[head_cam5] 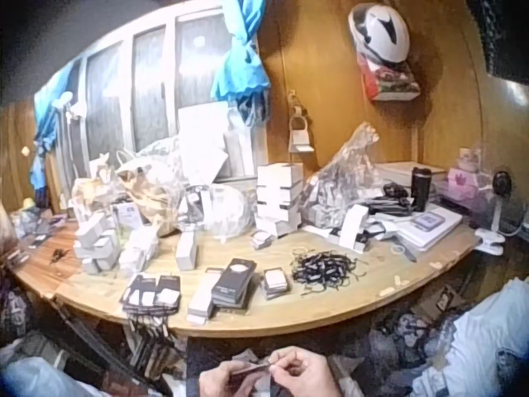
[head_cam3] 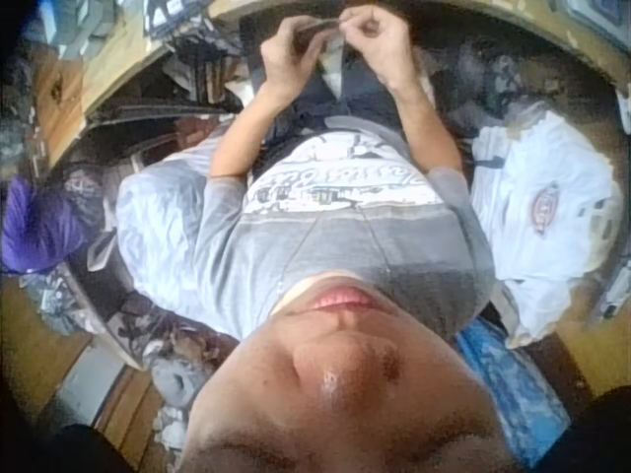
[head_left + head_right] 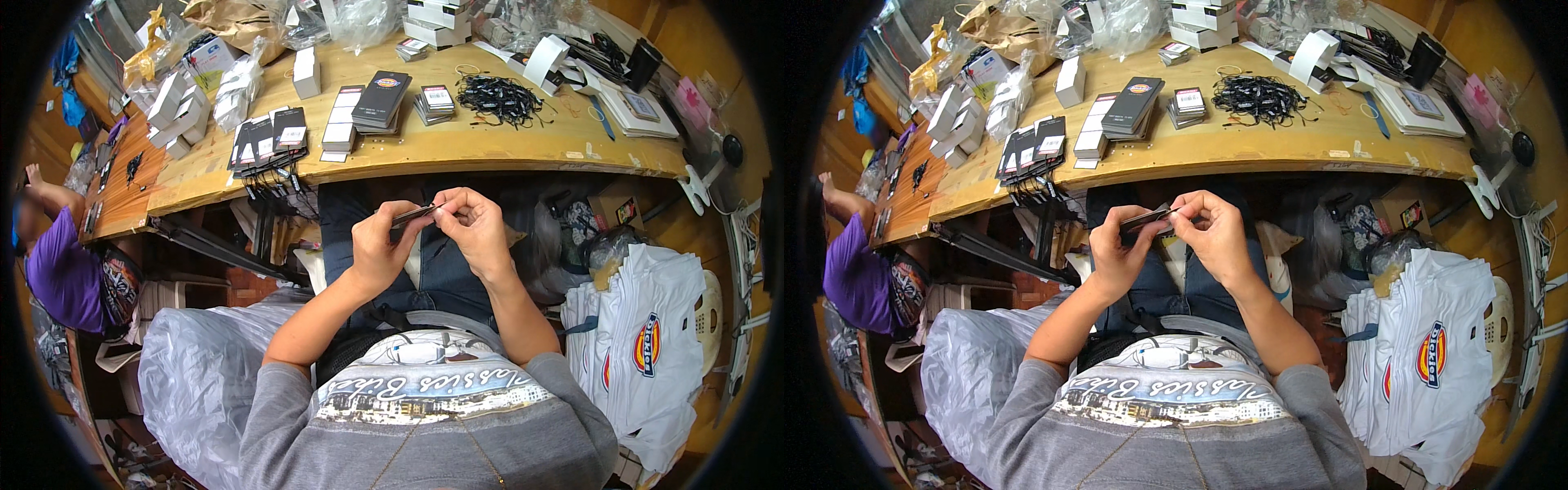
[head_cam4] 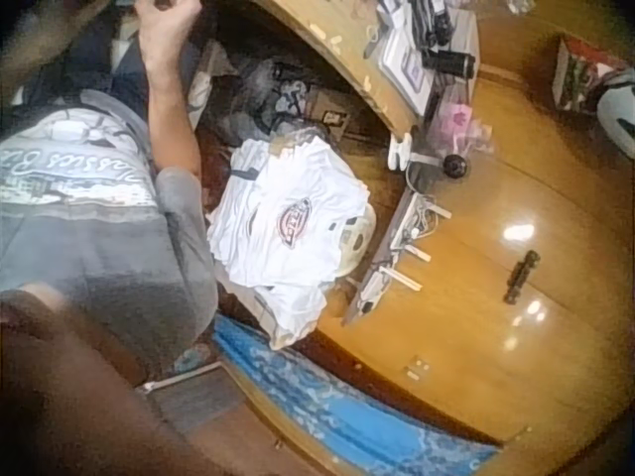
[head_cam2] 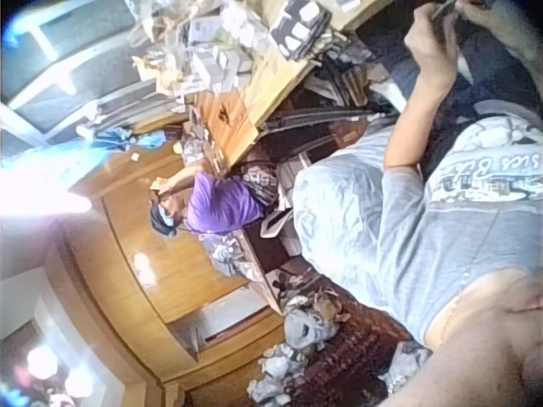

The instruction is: The person sits cross-legged at a cluttered workbench and repeatedly picks up small black tags and black plastic fasteners. They thread the fasteners through the tags and place the assembled items into a stack on the table.

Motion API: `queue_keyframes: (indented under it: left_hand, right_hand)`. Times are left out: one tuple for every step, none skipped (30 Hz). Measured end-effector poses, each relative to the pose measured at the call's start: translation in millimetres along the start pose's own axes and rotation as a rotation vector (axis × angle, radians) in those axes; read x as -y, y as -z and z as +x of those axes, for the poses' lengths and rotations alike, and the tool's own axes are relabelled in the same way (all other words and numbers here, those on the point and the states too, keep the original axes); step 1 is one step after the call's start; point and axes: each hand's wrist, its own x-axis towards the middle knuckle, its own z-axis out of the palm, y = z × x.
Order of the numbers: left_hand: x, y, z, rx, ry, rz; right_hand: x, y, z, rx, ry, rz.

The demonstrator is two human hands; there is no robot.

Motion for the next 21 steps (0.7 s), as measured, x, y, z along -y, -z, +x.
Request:
queue_keyframes:
  left_hand:
    - [-0.5,3.2,-1.4,0.068,0.051,-0.015]
    - [-1.0,5.5,-1.9,0.135,0.103,-0.030]
    - [-2.5,6.8,0.6,0.180,0.156,-0.088]
    - [-5.4,8.4,4.7,0.226,0.210,-0.145]
    - [-7.9,9.9,8.2,0.271,0.263,-0.204]
    - [-9.6,12.3,10.1,0.285,0.285,-0.232]
    - [-10.7,15.1,11.8,0.300,0.307,-0.261]
    - [-11.0,16.2,12.8,0.315,0.330,-0.291]
    - [-9.4,15.1,12.6,0.250,0.320,-0.335]
    - [-6.6,16.3,10.6,0.220,0.420,-0.313]
    - [-2.2,13.9,9.1,0.165,0.382,-0.291]
    - [0.4,11.7,9.0,0.111,0.343,-0.270]
    - [-0.8,12.0,8.8,0.120,0.339,-0.244]
    - [-4.0,13.3,8.6,0.129,0.335,-0.218]
    - [-6.8,14.3,8.7,0.138,0.330,-0.192]
    - [-9.0,14.6,8.3,0.145,0.325,-0.182]
    - [-11.2,14.3,7.8,0.151,0.319,-0.171]
    - [-12.8,14.3,8.2,0.156,0.318,-0.162]
    - [-14.4,14.9,9.3,0.155,0.277,-0.145]
    - [-14.4,14.8,9.8,0.146,0.237,-0.128]
    - [-14.5,14.3,9.6,0.137,0.195,-0.111]
  right_hand:
    - [-2.1,0.1,0.3,-0.003,-0.004,0.018]
    - [-4.5,0.7,0.4,-0.012,-0.005,0.020]
    - [-7.1,1.8,0.7,-0.021,-0.004,0.021]
    - [-8.2,2.7,1.0,-0.030,-0.003,0.023]
    - [-7.1,3.3,2.0,-0.062,0.029,-0.018]
    - [-4.7,3.7,3.3,-0.094,0.059,-0.060]
    - [-1.8,4.0,3.9,-0.127,0.088,-0.102]
    - [2.5,4.2,2.9,-0.110,0.144,-0.164]
    - [7.8,3.8,0.9,-0.092,0.199,-0.225]
    - [13.0,3.0,-0.4,-0.074,0.253,-0.285]
    - [16.8,-0.7,-0.2,-0.102,0.298,-0.322]
    - [18.9,-2.0,-0.5,-0.107,0.325,-0.380]
    - [20.5,-2.9,-0.9,-0.111,0.352,-0.438]
    - [21.7,-3.9,-1.4,-0.116,0.378,-0.496]
    - [22.7,-5.3,-1.7,-0.134,0.370,-0.480]
    - [22.5,-5.0,-1.9,-0.135,0.370,-0.474]
    - [22.0,-4.7,-2.0,-0.135,0.371,-0.468]
    - [21.7,-4.7,-1.6,-0.134,0.368,-0.463]
    - [21.9,-4.9,-1.3,-0.131,0.366,-0.452]
    - [22.1,-5.3,-1.0,-0.127,0.364,-0.440]
    - [22.2,-5.3,-1.3,-0.124,0.364,-0.429]
